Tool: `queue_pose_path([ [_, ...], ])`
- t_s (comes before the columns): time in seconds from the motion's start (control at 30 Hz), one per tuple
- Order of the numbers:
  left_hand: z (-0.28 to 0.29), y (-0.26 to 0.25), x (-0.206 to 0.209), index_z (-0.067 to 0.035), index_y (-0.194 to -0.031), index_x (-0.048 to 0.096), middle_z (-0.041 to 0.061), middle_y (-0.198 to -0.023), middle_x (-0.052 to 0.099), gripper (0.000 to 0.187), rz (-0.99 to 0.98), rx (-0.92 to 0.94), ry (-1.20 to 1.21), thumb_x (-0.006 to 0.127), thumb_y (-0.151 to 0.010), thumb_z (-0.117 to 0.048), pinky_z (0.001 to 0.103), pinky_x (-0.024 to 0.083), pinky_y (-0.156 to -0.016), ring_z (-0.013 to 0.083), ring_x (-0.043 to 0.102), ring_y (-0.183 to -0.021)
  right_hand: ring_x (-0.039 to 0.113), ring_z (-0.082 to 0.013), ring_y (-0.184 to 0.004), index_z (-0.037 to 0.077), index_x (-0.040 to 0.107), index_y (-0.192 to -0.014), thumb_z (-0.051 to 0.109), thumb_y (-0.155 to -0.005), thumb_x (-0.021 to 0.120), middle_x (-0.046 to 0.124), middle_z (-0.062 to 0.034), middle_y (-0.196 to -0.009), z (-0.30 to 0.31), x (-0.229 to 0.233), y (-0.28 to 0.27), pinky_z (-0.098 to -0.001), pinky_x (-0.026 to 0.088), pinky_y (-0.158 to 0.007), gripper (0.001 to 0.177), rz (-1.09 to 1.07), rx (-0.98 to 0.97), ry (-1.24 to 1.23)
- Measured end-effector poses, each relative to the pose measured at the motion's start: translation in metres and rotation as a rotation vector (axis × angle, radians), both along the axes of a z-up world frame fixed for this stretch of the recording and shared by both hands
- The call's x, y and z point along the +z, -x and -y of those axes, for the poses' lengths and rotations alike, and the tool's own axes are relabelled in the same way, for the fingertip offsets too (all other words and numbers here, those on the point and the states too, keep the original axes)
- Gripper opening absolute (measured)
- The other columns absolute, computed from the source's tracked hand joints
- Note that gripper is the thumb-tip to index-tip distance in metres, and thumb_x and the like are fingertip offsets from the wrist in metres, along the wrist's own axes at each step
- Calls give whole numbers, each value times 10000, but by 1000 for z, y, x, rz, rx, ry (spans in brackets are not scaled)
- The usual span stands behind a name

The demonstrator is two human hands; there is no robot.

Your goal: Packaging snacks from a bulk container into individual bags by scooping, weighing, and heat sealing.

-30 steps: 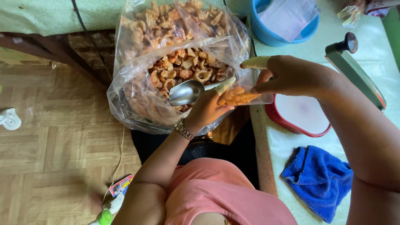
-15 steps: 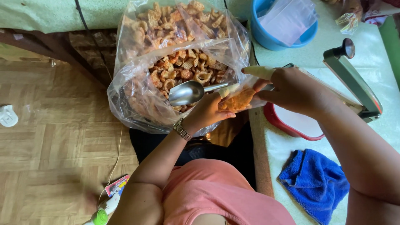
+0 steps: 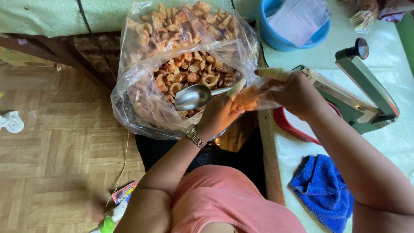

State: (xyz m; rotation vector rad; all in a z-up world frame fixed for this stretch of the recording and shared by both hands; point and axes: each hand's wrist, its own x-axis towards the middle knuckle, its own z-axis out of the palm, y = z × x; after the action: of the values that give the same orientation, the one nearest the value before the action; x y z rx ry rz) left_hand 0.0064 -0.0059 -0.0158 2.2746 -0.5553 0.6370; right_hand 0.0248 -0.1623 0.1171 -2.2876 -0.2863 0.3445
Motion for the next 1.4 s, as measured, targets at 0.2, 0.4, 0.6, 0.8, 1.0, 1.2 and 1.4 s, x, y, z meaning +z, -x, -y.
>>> queue_pose_path([
  [0.2, -10, 6, 30, -3, -651, 517, 168, -600, 555, 349, -48, -120, 98, 714, -671, -292, 410, 482, -533, 353, 592, -586, 603, -282, -697, -41, 627, -915, 90, -794, 587, 626, -223, -915, -18, 18, 17, -317, 465, -679, 182, -80, 42, 219],
  [0.4, -4, 9, 59, 31, -836, 549, 214, -720, 596, 336, -152, -294, 310, 700, -700, -237, 423, 494, -574, 392, 605, -718, 594, -291, -620, -110, 626, -810, 224, -780, 649, 613, -241, -831, -22, 34, 23, -334, 483, -636, 337, 20, 50, 453],
  [0.6, -5, -1, 57, 36, -880, 561, 237, -770, 599, 374, -379, -458, 494, 752, -629, -165, 429, 501, -622, 404, 614, -757, 554, -247, -523, -62, 540, -1138, 65, -884, 515, 620, -225, -811, 24, 0, 9, -377, 474, -657, 286, 127, 52, 192],
  [0.8, 3, -12, 16, -69, -1065, 576, 33, -974, 643, 459, -685, -744, 786, 731, -637, -126, 247, 489, -849, 119, 594, -936, 353, -310, -1269, -45, 227, -1353, 170, -857, 505, 372, -223, -1301, 39, 16, 35, -410, 281, -1118, 608, 538, 132, -350],
  [1.0, 59, -14, 43, -67, -618, 322, 144, -778, 537, 466, -526, -1019, 1226, 754, -582, 107, 279, 516, -570, 180, 578, -716, 448, -416, -1051, -80, 381, -1261, 334, -971, 261, 445, -316, -1140, 28, -72, 71, -508, 312, -955, 520, 499, -393, -256],
  [1.2, 123, -21, 68, -68, -1054, 494, 79, -821, 573, 659, -325, -886, 811, 829, -529, -283, 315, 506, -699, 191, 598, -808, 438, -274, -499, -5, 511, -855, 60, -941, 339, 562, -128, -661, 102, -144, 52, -378, 398, -657, 204, 1265, -460, 107],
  [1.4, 152, -28, 103, 46, -939, 498, 230, -775, 545, 743, -286, -859, 590, 774, -508, -493, 450, 498, -664, 391, 599, -766, 333, -158, -1220, 1, 176, -1385, 592, -894, 165, 310, -115, -1351, 120, -100, 49, -263, 359, -981, 768, 855, -605, -605],
])
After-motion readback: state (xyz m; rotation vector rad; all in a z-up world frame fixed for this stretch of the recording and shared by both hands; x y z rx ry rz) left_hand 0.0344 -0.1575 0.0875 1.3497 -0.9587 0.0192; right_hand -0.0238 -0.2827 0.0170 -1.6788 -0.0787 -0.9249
